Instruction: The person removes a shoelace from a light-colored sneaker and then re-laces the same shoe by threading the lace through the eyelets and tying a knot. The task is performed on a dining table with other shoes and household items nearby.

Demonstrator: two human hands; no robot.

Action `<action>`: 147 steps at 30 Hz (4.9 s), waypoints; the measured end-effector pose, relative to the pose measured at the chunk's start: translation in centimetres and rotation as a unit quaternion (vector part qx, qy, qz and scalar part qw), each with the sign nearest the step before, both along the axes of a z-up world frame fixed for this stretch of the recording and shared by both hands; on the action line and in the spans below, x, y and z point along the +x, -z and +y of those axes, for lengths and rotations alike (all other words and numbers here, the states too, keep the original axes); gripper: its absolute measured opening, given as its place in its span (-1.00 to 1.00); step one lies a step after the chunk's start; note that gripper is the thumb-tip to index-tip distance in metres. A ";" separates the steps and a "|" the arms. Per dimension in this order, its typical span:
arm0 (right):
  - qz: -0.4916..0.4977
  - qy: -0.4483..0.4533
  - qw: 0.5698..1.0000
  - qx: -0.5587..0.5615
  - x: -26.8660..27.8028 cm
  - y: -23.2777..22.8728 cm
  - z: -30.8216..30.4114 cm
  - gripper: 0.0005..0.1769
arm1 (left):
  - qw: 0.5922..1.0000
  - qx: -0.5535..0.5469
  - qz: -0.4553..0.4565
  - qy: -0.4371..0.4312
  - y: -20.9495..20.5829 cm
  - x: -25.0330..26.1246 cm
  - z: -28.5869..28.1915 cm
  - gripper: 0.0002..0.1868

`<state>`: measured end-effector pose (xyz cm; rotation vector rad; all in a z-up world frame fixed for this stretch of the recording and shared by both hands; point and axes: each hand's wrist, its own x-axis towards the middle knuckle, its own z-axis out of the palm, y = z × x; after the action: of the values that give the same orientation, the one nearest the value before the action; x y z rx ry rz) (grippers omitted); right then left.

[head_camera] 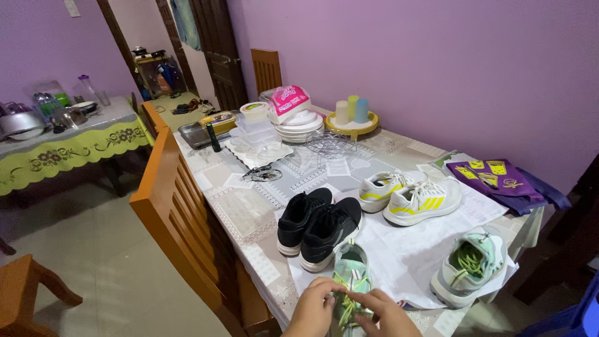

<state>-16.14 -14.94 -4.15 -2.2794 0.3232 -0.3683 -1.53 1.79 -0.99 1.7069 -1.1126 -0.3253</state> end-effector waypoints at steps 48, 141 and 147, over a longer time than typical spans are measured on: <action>-0.025 0.311 0.909 0.276 0.8 -14.5 -6.5 -0.70 | 0.988 0.023 -0.115 -0.100 -10.5 -1.3 -5.6 -0.66; 0.211 0.334 0.903 -0.170 -4.7 -4.1 -13.9 -0.51 | 0.987 0.158 -0.036 -0.013 -2.2 0.1 -11.8 -0.70; -0.065 0.034 0.954 -0.292 -2.3 -0.8 -11.2 -0.61 | 0.996 -0.040 0.053 -0.058 -2.2 -0.7 -11.7 -0.63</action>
<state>-18.42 -26.15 -3.35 -2.8052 0.2463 -0.7231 -2.23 -9.90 1.26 1.6555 -0.9348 -0.2904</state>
